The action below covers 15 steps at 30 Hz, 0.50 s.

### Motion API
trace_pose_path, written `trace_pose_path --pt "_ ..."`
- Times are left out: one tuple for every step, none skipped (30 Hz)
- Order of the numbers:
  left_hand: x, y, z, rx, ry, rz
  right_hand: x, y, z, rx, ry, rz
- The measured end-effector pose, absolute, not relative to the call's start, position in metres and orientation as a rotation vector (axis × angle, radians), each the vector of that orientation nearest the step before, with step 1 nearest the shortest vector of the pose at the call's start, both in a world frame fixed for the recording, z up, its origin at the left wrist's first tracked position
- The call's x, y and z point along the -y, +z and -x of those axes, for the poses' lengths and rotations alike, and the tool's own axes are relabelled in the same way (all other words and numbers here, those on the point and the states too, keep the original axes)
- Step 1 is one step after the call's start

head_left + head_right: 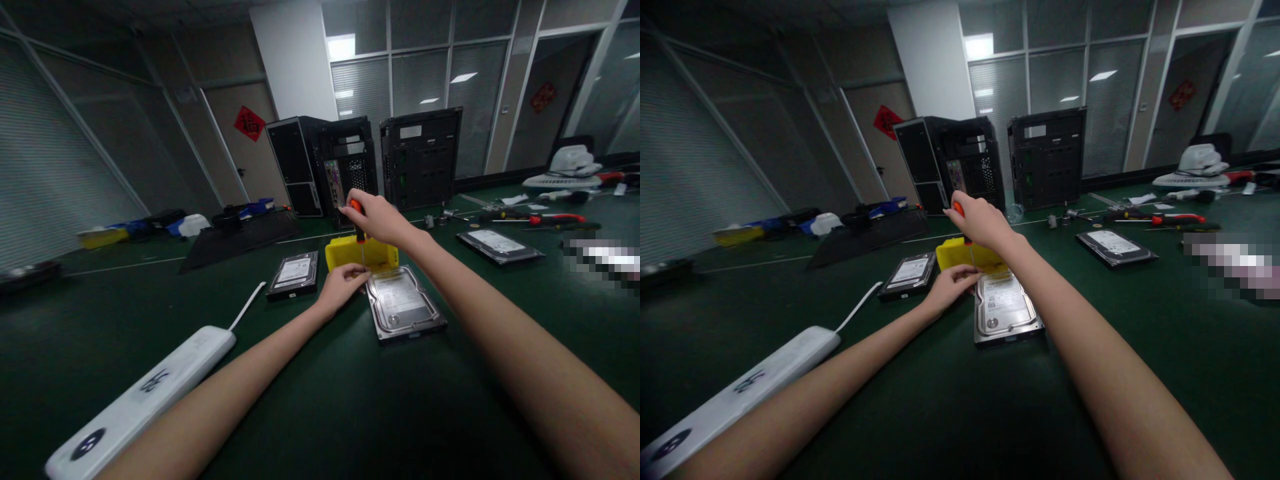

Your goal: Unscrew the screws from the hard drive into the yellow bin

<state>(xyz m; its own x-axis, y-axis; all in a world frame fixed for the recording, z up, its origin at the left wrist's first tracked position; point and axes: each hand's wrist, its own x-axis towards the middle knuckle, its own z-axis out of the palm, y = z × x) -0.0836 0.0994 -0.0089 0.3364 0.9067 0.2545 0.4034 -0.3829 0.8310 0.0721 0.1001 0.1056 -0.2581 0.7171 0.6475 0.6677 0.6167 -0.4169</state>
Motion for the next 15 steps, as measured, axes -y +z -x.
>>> trace_pose_path --pt "-0.0999 -0.0095 0.0836 -1.15 0.969 -1.939 -0.0999 0.1058 -0.072 1.983 0.08 1.1" --pt "-0.1004 -0.01 0.0836 -1.156 0.97 -1.94 -0.0998 0.1059 -0.0719 1.983 0.084 1.103" --pt "-0.1008 -0.0104 0.0835 -1.161 0.971 -1.941 -0.0998 0.106 -0.0719 1.984 0.083 1.104" --pt "-0.101 -0.0106 0.0834 -1.166 0.972 -1.942 -0.1 0.106 -0.0719 1.984 0.079 1.103" --pt "-0.1012 -0.0107 0.0833 -1.166 0.973 -1.942 -0.1003 0.106 -0.072 1.986 0.075 1.102" --pt "-0.1012 -0.0106 0.0833 -1.162 0.973 -1.942 -0.1008 0.1059 -0.072 1.987 0.072 1.101" --pt "-0.1011 -0.0104 0.0833 -1.157 0.973 -1.94 -0.1012 0.1058 -0.0722 1.988 0.069 1.101" --pt "-0.1008 -0.01 0.0832 -1.151 0.973 -1.938 -0.1016 0.1056 -0.0723 1.989 0.067 1.1" --pt "-0.1005 -0.0094 0.0831 -1.146 0.973 -1.936 -0.102 0.1055 -0.0724 1.987 0.064 1.097" --pt "-0.1 -0.0087 0.083 -1.146 0.971 -1.933 -0.1022 0.1054 -0.0724 1.984 0.058 1.093" --pt "-0.0993 -0.0079 0.0828 -1.148 0.97 -1.929 -0.1023 0.1053 -0.0725 1.981 0.052 1.088" --pt "-0.0986 -0.0071 0.0826 -1.152 0.97 -1.924 -0.1023 0.1052 -0.0725 1.98 0.05 1.083" --pt "-0.0979 -0.0062 0.0824 -1.155 0.969 -1.918 -0.1022 0.1052 -0.0725 1.98 0.053 1.079" --pt "-0.0972 -0.0054 0.0821 -1.157 0.967 -1.912 -0.1021 0.1052 -0.0724 1.98 0.059 1.077" --pt "-0.0965 -0.0048 0.0819 -1.157 0.965 -1.908 -0.1019 0.1052 -0.0724 1.983 0.066 1.075"
